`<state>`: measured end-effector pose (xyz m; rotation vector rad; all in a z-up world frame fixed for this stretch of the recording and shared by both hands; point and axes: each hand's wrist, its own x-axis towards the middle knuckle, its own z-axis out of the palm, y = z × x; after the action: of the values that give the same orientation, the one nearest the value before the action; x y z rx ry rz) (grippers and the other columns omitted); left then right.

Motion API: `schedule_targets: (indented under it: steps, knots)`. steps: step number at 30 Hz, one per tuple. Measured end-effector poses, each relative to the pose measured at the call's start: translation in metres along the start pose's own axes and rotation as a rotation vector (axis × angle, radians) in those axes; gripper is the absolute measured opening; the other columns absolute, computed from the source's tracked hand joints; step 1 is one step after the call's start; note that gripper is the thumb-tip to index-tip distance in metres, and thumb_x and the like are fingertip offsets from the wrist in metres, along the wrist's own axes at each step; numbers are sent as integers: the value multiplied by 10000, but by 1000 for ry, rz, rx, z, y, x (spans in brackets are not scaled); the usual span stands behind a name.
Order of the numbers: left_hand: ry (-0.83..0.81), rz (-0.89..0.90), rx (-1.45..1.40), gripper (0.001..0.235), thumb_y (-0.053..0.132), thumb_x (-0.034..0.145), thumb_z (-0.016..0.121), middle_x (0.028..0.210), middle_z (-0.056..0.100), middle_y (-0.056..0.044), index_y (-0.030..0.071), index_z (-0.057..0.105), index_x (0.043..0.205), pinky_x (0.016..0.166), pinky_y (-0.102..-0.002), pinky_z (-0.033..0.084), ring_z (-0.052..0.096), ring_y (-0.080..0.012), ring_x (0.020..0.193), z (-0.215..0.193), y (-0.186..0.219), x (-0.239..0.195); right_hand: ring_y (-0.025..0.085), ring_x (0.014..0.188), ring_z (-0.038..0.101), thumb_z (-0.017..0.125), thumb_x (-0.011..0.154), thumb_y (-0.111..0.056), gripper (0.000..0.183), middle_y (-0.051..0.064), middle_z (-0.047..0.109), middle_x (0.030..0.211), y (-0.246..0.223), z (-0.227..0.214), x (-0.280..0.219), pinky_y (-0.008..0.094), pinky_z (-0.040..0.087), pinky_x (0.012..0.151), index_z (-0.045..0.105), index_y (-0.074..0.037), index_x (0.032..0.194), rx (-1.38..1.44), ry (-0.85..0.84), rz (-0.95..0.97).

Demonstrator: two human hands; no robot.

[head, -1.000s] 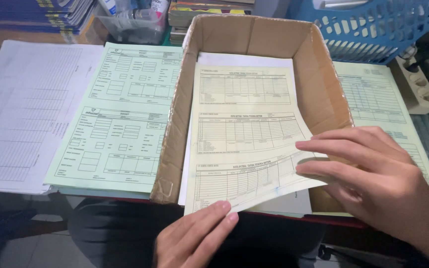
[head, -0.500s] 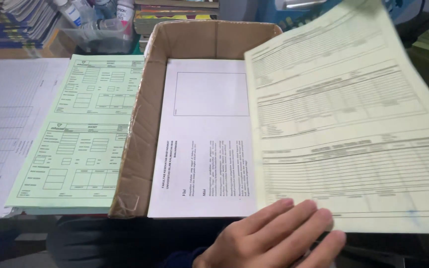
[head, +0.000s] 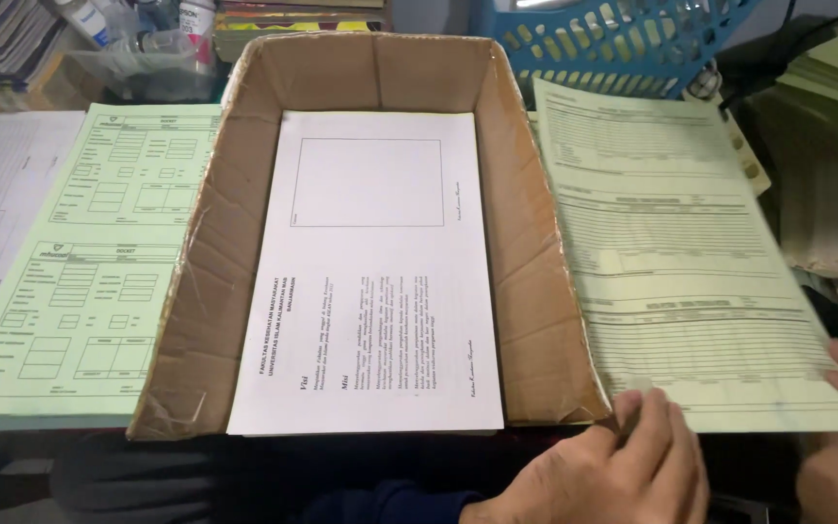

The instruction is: Sorting and organizing printed forms by flipping through stacks and placing selected sheets into a box.

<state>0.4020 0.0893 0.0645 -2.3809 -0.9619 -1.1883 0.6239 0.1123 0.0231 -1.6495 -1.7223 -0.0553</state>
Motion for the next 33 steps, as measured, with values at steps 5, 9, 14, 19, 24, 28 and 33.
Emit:
schedule_targets:
  steps: [5, 9, 14, 19, 24, 28, 33]
  knots:
    - [-19, -67, 25, 142, 8, 956, 562, 922, 703, -222, -33, 686, 901, 507, -274, 432, 712, -304, 893, 10, 0, -5, 468, 1153, 572, 545, 959, 321, 106, 405, 563, 1198, -13, 13, 0, 486, 476, 1026, 554, 233, 1017, 228, 90, -163]
    - [-72, -67, 0, 197, 7, 954, 483, 957, 676, -267, -50, 671, 972, 468, -268, 404, 697, -313, 835, 9, -3, -4, 449, 1094, 582, 510, 904, 334, 148, 392, 568, 1145, -12, 14, 3, 506, 481, 1047, 558, 214, 977, 273, 100, -200]
    - [-103, -100, 10, 261, 49, 933, 454, 982, 642, -291, -67, 683, 978, 425, -300, 396, 632, -262, 692, 14, 0, -8, 429, 1049, 589, 458, 806, 191, 184, 393, 563, 1102, -20, 6, 7, 466, 478, 971, 552, 211, 963, 309, 18, -224]
    - [-155, -105, 123, 228, 87, 908, 486, 1025, 636, -278, -30, 669, 978, 346, -280, 341, 610, -219, 614, 20, 0, -14, 426, 1162, 541, 434, 782, 20, 305, 375, 523, 1242, -4, -7, 14, 456, 443, 974, 542, 171, 1025, 290, -125, -196]
    - [-146, -98, 179, 237, 119, 906, 490, 1014, 644, -245, 1, 683, 975, 378, -284, 396, 623, -243, 666, 21, 0, -14, 366, 1299, 438, 313, 938, 21, 303, 285, 465, 1396, 9, -14, 59, 464, 358, 1065, 512, 147, 1129, 138, -216, -226]
    - [-171, -122, 148, 223, 97, 870, 519, 1043, 624, -254, -12, 662, 1002, 415, -288, 423, 597, -222, 613, 19, 1, -12, 345, 1241, 455, 347, 883, 41, 332, 241, 482, 1303, -38, -5, 126, 431, 357, 1049, 471, 76, 1189, 277, -400, -144]
    - [-127, -158, 213, 223, 240, 919, 655, 1020, 638, -206, 25, 673, 973, 514, -316, 481, 624, -271, 726, 22, 2, -10, 259, 1238, 382, 301, 902, -230, 439, 72, 296, 1431, -78, 35, 179, 396, 271, 1047, 327, -159, 1335, 311, -654, 384]
